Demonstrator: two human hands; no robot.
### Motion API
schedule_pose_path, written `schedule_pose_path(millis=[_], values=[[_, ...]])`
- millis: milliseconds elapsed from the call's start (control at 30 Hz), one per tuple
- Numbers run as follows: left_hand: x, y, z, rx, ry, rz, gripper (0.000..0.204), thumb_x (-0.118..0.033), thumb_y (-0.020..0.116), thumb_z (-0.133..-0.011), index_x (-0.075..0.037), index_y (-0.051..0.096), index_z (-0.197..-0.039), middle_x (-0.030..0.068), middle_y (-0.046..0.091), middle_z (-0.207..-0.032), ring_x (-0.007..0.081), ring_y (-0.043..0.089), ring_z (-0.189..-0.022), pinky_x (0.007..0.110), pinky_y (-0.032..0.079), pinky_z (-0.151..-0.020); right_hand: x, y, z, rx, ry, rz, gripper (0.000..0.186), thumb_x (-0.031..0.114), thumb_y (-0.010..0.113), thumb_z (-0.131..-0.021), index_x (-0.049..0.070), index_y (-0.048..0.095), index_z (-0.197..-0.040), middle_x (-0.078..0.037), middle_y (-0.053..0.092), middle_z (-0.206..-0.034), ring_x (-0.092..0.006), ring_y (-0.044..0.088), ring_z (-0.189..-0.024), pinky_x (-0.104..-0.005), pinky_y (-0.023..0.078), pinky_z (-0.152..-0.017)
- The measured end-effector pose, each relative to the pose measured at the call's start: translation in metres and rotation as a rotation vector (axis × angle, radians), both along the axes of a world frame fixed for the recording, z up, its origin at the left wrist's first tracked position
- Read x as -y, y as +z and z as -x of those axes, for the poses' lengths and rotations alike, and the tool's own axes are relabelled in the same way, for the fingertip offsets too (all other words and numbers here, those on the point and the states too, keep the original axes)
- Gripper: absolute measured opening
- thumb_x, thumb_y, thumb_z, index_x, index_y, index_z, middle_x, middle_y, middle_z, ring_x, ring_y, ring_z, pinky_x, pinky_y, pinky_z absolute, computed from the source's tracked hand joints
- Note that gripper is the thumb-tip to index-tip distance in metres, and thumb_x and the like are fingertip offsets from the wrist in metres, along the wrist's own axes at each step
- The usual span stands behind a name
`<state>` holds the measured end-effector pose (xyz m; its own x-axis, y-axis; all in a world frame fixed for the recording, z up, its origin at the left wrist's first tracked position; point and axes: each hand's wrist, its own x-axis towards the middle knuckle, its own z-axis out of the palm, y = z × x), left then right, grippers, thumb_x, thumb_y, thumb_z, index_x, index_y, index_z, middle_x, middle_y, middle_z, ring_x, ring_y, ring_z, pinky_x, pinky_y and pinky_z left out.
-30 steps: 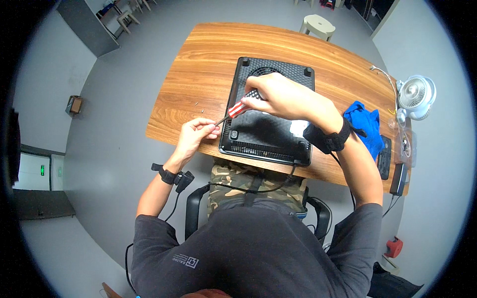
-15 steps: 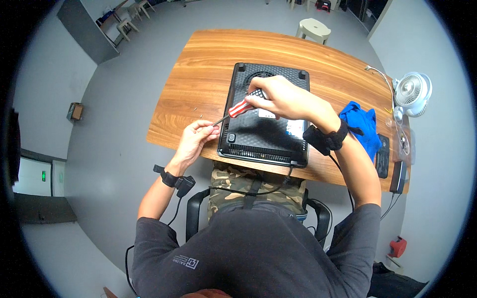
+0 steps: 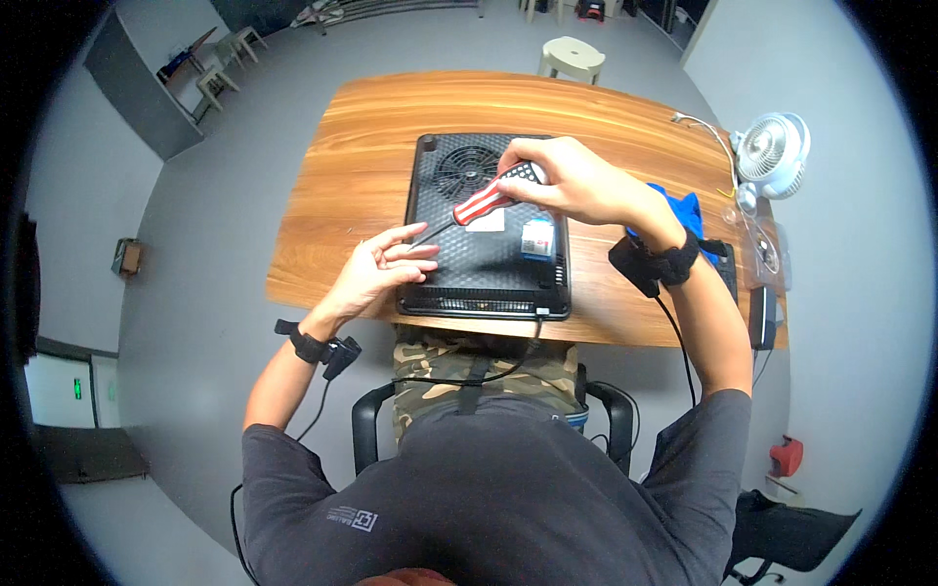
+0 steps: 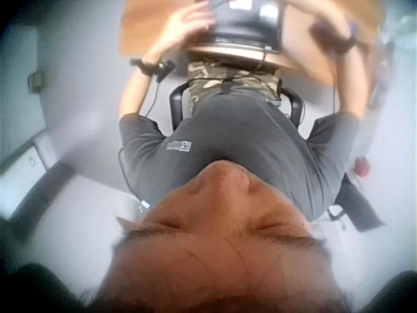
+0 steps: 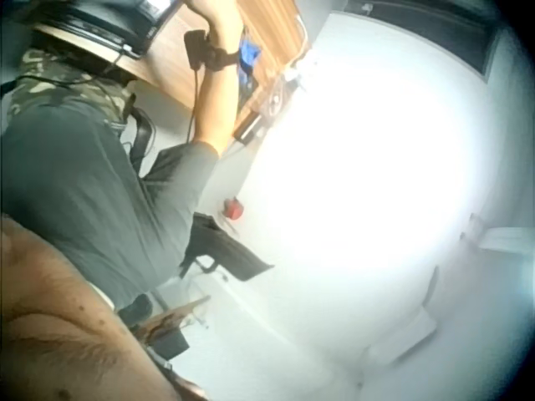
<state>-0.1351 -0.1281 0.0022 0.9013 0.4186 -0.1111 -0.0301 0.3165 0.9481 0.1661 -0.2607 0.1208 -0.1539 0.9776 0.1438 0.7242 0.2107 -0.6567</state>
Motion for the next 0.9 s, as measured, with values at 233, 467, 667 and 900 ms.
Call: schedule_pose_path(millis=[233, 467, 667, 900], values=[[-0.001, 0.005, -0.042, -0.144, -0.117, -0.804, 0.047, -0.006, 0.078, -0.086, -0.001, 0.063, -0.130, 0.0150, 0.066, -0.126, 0.0242, 0.067, -0.111, 0.034, 0.057, -0.094, 0.075, 0.033, -0.027, -0.121, -0.261, 0.213, 0.018, 0.018, 0.063, -0.102, 0.001, 0.062, -0.108, -0.001, 0.063, -0.076, -0.0052, 0.054, -0.055, -0.0223, 0.044, -0.048], [0.019, 0.008, -0.109, -0.015, -0.400, -1.357, 0.051, -0.017, 0.079, -0.084, -0.006, 0.065, -0.132, 0.0213, 0.051, -0.148, 0.0381, 0.046, -0.140, 0.046, 0.040, -0.116, 0.134, 0.031, -0.055, -0.062, -0.419, 0.204, 0.024, 0.023, 0.064, -0.102, 0.001, 0.063, -0.110, -0.003, 0.064, -0.075, -0.0072, 0.054, -0.052, -0.0241, 0.044, -0.047], [0.039, 0.013, -0.153, -0.283, -0.603, -1.442, 0.059, -0.037, 0.073, -0.092, -0.020, 0.057, -0.145, 0.0207, 0.027, -0.165, 0.0480, 0.025, -0.151, 0.077, 0.032, -0.110, 0.161, 0.031, -0.062, 0.268, -0.371, 0.110, 0.029, 0.027, 0.069, -0.098, 0.000, 0.065, -0.109, -0.008, 0.065, -0.079, -0.0147, 0.063, -0.070, -0.0309, 0.049, -0.062], [0.047, 0.020, -0.164, -0.441, -0.696, -1.462, 0.068, -0.042, 0.077, -0.087, -0.025, 0.053, -0.149, 0.0190, 0.024, -0.167, 0.0519, 0.022, -0.151, 0.086, 0.032, -0.101, 0.174, 0.040, -0.023, 0.347, -0.278, 0.223, 0.029, 0.020, 0.076, -0.090, 0.001, 0.065, -0.109, -0.017, 0.070, -0.096, -0.0340, 0.069, -0.089, -0.0399, 0.055, -0.077]])
